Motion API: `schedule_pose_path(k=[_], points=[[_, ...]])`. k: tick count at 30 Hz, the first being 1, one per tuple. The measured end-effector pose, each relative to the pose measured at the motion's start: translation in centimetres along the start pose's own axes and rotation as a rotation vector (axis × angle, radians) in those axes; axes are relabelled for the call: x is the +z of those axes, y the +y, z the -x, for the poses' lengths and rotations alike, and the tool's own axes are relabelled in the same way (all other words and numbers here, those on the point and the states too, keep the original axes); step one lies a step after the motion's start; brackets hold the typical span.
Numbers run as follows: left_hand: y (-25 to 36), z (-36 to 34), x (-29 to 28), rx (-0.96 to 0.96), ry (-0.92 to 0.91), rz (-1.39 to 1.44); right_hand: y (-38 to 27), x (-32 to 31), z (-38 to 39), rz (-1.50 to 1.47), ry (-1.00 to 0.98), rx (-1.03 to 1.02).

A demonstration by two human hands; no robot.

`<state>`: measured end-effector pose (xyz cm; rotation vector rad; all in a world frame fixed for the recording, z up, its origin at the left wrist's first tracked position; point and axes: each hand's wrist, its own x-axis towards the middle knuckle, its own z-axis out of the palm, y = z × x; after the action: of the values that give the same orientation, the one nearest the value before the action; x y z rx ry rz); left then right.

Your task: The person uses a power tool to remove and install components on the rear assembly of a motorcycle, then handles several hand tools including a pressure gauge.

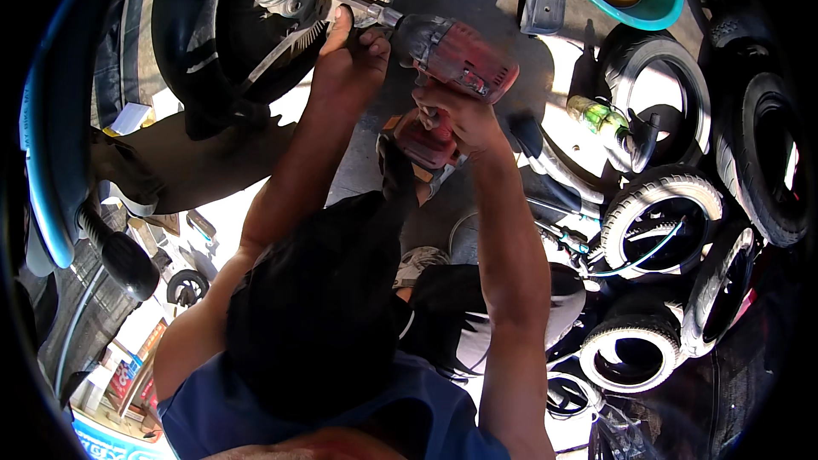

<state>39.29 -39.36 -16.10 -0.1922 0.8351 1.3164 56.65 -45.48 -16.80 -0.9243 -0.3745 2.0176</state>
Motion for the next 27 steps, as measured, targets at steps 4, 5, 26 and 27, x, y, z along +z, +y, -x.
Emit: schedule_pose_path(k=[4, 5, 26, 27], points=[[0.3, -0.2, -0.7, -0.076, -0.076, -0.076, -0.1, -1.2, -0.7, 0.098, 0.036, -0.113], [0.5, -0.1, -1.0, -0.094, -0.094, -0.093, -0.5, -1.6, -0.8, 0.200, 0.007, -0.182], [1.2, 5.5, -2.4, 0.030, -0.152, -0.589, 1.3, -2.6, 11.9, 0.134, 0.158, -0.017], [1.0, 5.7, -2.0, 0.026, -0.150, -0.543, 1.5, -2.7, 11.8, 0.121, 0.158, -0.006]])
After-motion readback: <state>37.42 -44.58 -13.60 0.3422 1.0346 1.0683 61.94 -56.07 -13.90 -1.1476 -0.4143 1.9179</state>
